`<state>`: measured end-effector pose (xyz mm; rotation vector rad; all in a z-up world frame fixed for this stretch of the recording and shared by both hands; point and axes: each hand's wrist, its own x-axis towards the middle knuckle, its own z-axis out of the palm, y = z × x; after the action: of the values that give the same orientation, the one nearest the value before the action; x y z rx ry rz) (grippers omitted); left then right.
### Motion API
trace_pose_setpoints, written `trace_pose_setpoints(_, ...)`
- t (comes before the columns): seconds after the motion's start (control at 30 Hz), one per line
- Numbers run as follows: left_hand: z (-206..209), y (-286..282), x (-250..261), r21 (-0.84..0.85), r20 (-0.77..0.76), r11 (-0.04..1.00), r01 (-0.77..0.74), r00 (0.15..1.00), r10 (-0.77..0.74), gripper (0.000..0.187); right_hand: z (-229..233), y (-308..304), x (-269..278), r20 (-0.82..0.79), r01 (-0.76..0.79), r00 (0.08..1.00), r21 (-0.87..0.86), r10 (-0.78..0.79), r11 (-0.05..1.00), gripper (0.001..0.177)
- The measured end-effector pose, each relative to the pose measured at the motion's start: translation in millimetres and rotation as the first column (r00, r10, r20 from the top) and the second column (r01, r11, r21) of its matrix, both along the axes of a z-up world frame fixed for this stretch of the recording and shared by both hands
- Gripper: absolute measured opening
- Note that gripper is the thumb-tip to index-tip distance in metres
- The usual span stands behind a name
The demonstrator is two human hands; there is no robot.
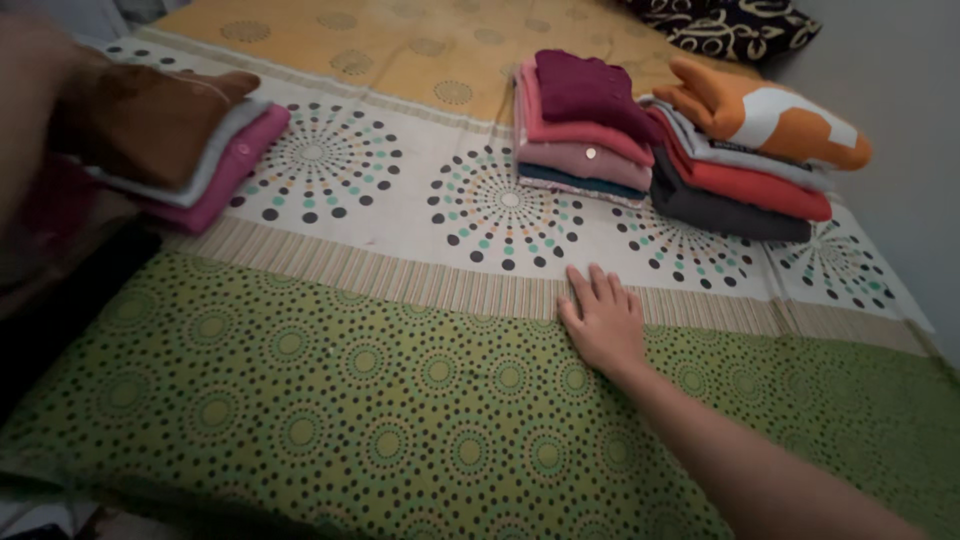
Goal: The person folds a maroon long-sleeved shirt by buttoning it, smoothing the fabric, folding the sleeves and body, and placing it on a stack. Then the person begins folding a brown long-sleeved shirt by buttoning it.
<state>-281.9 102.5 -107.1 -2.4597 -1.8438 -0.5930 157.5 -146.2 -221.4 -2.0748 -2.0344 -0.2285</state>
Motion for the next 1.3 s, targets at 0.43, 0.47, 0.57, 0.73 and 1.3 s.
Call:
trace_pose_setpoints(0.43,236,-110,61,0.500,-0.312,0.563,0.658,0.743,-0.592,0.014,264,179,-63,-0.874,-0.371,0.326,0.231,0.359,0.899,0.067)
trace_pose_setpoints(0.47,250,-122,61,0.516,-0.355,0.513,0.686,0.716,-0.601,0.013,296,172,-63,-0.522,-0.616,0.575,0.229,0.629,0.754,0.048)
trace_pose_setpoints(0.57,275,-152,75,0.554,-0.450,0.349,0.756,0.625,-0.637,0.011,339,142,-76,-0.677,-0.783,0.377,0.131,0.632,0.608,0.040)
trace_pose_setpoints(0.73,256,-180,76,0.765,-0.430,0.120,0.633,0.640,-0.637,0.016,378,107,-45,-0.962,-0.471,0.133,0.151,0.240,0.869,0.042)
trace_pose_setpoints(1.3,283,-176,192,0.192,0.809,0.464,0.865,0.128,-0.573,0.041,464,21,56,-0.794,-0.400,-0.569,0.495,0.214,0.772,0.050)
